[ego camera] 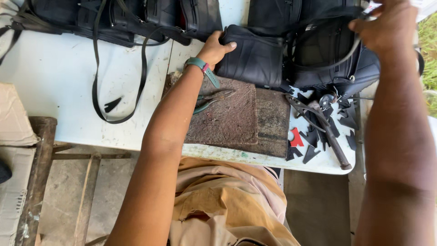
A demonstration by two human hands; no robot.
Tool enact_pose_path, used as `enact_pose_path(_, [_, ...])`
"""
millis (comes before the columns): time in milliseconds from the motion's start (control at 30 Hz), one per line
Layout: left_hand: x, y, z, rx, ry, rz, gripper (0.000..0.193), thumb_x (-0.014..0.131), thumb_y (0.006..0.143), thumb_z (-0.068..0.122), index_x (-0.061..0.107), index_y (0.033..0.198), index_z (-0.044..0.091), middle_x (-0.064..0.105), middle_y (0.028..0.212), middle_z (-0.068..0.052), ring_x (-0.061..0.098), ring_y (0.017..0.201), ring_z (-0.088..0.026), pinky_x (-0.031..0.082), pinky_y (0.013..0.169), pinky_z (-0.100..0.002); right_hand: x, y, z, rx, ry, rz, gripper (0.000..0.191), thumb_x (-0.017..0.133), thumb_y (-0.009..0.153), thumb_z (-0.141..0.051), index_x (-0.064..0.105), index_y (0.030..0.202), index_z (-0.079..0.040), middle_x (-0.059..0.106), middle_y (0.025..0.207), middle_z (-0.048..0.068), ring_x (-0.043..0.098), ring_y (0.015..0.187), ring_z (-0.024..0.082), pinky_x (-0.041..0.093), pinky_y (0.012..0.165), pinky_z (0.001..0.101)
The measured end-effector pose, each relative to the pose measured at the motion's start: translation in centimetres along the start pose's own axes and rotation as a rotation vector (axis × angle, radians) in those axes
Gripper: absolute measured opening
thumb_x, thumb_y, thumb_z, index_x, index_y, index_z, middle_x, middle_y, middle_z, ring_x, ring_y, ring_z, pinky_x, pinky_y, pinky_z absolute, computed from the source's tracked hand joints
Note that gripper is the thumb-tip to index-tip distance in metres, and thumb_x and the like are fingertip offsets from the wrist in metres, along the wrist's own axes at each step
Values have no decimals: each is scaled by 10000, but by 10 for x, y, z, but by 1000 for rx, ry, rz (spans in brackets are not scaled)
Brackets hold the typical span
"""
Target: The person uses pliers and a hammer to attach metal hardware to black leather bags on a workbench. They repeatedly position small metal pieces, strike them with a hammer, and adjust the bag straps and zippers.
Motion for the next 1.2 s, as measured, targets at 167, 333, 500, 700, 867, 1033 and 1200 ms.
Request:
enact_pose_path(167, [-14, -2, 0, 150, 492, 145, 679, 830, 875, 453, 617, 1284, -46, 681, 1239, -256, 675, 1171, -375, 530, 1019, -436, -46, -5, -88, 130, 128, -6, 499, 882, 788, -77, 670, 1219, 58, 686, 1129, 246, 704, 920, 363, 563, 796, 418])
enact_pose_path(333, [-51, -72, 19, 243, 512, -117, 773, 795, 873, 471, 528, 1449, 28, 647, 1339, -222, 652, 1231, -341, 511, 1046, -447, -86, -47, -134, -144, -1, 111, 402, 867, 852, -12, 682, 1198, 76, 700, 1117, 233, 707, 1021, 336, 572, 838, 369])
enact_pose_path(500, [-73, -176, -13, 259, 939, -440, 1122, 972, 588, 414, 439, 1540, 152, 543, 1412, -198, 542, 1271, -372, 353, 1061, -536, -62, -101, -174, -6, 388, -34, 79, 808, 1044, -46, 742, 1086, -41, 739, 948, 114, 697, 808, 194, 547, 709, 290])
enact_pose_path(700, [-85, -189, -59, 328, 622, -308, 544, 868, 784, 239, 712, 1295, 137, 632, 1282, -125, 636, 1159, -283, 527, 980, -400, 1, -110, -265, -6, 736, -375, 142, 789, 929, -97, 773, 1047, -19, 761, 1013, 140, 745, 804, 185, 627, 718, 297])
enact_pose_path(867, [-94, -190, -75, 467, 526, -220, 383, 872, 764, 179, 756, 1114, 75, 696, 1066, -104, 686, 974, -262, 563, 886, -380, 23, -102, -294, -35, 766, -405, 165, 728, 880, -2, 771, 1039, 12, 764, 1028, 156, 759, 827, 199, 629, 737, 318])
enact_pose_path(1033, [-112, -185, -78, 372, 253, -239, 278, 829, 813, 179, 756, 1068, 95, 741, 980, -26, 720, 842, -181, 598, 790, -334, 58, -100, -308, 55, 676, -507, 246, 590, 922, 66, 757, 1090, -1, 753, 1088, 170, 743, 775, 266, 597, 685, 325])
enact_pose_path(1200, [-135, -172, -68, 249, 175, -238, 225, 819, 856, 209, 771, 1053, 108, 752, 895, -16, 696, 777, -150, 586, 743, -316, 102, -93, -336, -151, 577, -402, 490, 451, 830, 26, 656, 1275, 27, 610, 1388, 230, 758, 937, 316, 574, 755, 361])
Point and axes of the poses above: each hand's wrist, its own y-axis towards the middle knuckle, its own x-axis out of the palm, z = x × y, the point moved 3 cm from there along y, towards the middle knuckle
